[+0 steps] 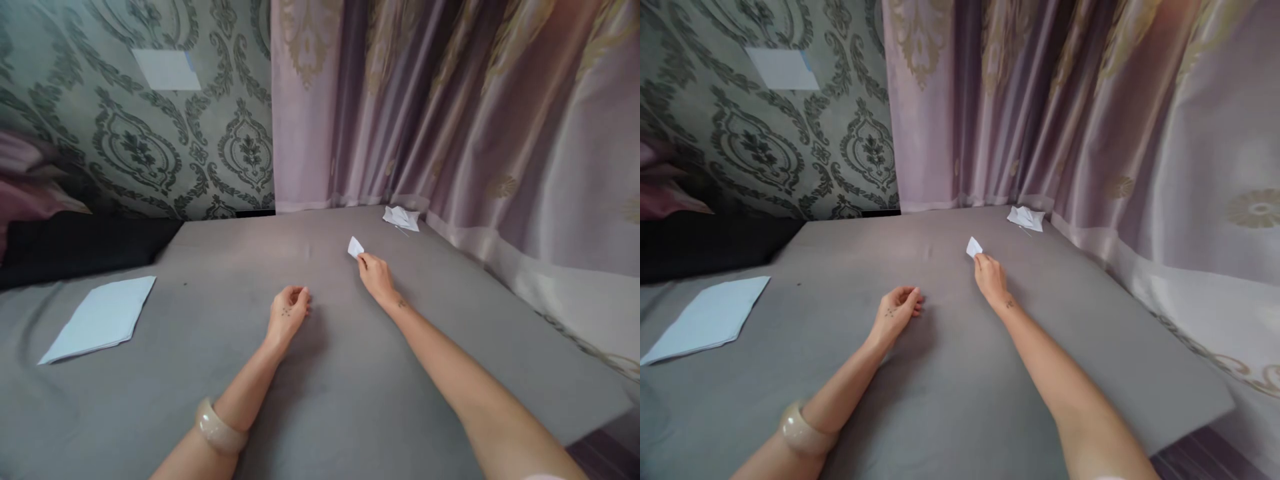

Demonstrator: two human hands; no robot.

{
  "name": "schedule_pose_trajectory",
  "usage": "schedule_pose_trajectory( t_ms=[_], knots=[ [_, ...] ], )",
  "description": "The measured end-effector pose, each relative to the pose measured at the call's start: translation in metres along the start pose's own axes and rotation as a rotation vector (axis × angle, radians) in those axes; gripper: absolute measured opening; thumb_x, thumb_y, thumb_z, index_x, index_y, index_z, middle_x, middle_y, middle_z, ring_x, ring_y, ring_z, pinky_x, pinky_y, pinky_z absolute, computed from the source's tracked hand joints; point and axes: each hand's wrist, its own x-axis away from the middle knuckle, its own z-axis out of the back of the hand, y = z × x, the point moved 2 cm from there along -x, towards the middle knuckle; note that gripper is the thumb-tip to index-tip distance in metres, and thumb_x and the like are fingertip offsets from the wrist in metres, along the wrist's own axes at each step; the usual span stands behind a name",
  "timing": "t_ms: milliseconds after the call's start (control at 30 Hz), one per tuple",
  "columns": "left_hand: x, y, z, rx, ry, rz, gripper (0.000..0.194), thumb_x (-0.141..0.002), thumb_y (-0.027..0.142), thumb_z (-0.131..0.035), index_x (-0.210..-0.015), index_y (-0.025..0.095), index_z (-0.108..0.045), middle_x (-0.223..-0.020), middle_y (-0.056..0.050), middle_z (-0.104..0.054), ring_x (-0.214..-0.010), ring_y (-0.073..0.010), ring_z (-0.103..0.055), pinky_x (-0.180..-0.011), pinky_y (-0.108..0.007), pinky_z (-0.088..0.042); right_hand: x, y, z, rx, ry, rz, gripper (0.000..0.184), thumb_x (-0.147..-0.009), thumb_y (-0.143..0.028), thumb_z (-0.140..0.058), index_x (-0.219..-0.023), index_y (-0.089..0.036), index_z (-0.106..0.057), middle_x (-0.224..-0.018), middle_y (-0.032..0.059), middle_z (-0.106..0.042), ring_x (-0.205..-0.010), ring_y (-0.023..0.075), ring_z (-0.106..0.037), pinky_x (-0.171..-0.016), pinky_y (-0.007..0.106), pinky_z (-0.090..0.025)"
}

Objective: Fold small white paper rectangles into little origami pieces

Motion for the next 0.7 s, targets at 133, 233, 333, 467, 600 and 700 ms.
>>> schedule_pose_trajectory(
  t_ms=[133,233,333,467,600,700],
  knots=[
    [0.001,0.003,0.0,-0.008,-0.007,0.004,0.023,-0.082,0.032,-0.054,-0.086,0.011,-0.06,-0.076,-0.009,-0.066,-0.057,-0.0131,-0.06,-0.052,-0.023,-0.049,-0.02,0.01,-0.008,0.01,0.0,-0.057,0.028,-0.094,-0.022,-0.04,-0.102,-0.019,-0.066,-0.096,0.0112,-0.07,-0.089,0.0205,-0.064,-0.073,0.027,-0.04],
    [0.002,0.004,0.0,-0.007,-0.007,0.014,0.021,-0.082,0.031,-0.054,-0.087,0.011,-0.06,-0.076,-0.008,-0.065,-0.058,-0.0129,-0.06,-0.051,-0.022,-0.048,-0.025,0.013,-0.013,0.007,-0.014,-0.085,0.027,-0.092,-0.021,-0.042,-0.104,-0.02,-0.066,-0.096,0.0109,-0.07,-0.088,0.0207,-0.064,-0.073,0.027,-0.041],
    [0.002,0.005,0.001,-0.002,-0.015,0.019,0.02,-0.083,0.03,-0.053,-0.087,0.011,-0.059,-0.076,-0.008,-0.065,-0.058,-0.0122,-0.059,-0.052,-0.022,-0.048,-0.025,0.016,-0.014,-0.006,-0.018,-0.099,0.03,-0.09,-0.02,-0.046,-0.117,-0.019,-0.059,-0.099,0.01,-0.07,-0.089,0.0208,-0.064,-0.075,0.028,-0.042],
    [0.002,0.004,0.0,-0.007,-0.023,0.012,0.021,-0.083,0.03,-0.052,-0.087,0.011,-0.059,-0.077,-0.008,-0.065,-0.057,-0.0117,-0.059,-0.052,-0.021,-0.048,-0.016,0.02,-0.01,-0.024,-0.016,-0.107,0.041,-0.089,-0.021,-0.048,-0.13,-0.016,-0.047,-0.097,0.0086,-0.07,-0.09,0.0208,-0.064,-0.076,0.028,-0.043],
    [0.001,0.003,0.001,0.0,-0.015,0.009,0.022,-0.081,0.032,-0.056,-0.087,0.012,-0.059,-0.077,-0.008,-0.066,-0.058,-0.0126,-0.06,-0.052,-0.022,-0.048,-0.009,0.022,-0.005,-0.02,-0.016,-0.099,0.041,-0.09,-0.018,-0.044,-0.131,-0.012,-0.044,-0.098,0.0096,-0.07,-0.092,0.0208,-0.064,-0.079,0.029,-0.043],
    [0.002,0.003,0.001,0.001,-0.011,0.003,0.022,-0.08,0.032,-0.057,-0.088,0.011,-0.06,-0.078,-0.009,-0.067,-0.061,-0.0139,-0.061,-0.053,-0.023,-0.049,-0.009,0.017,-0.004,-0.004,-0.03,-0.081,0.039,-0.09,-0.018,-0.044,-0.129,-0.015,-0.046,-0.102,0.0093,-0.069,-0.093,0.0201,-0.063,-0.078,0.029,-0.043]
  ],
)
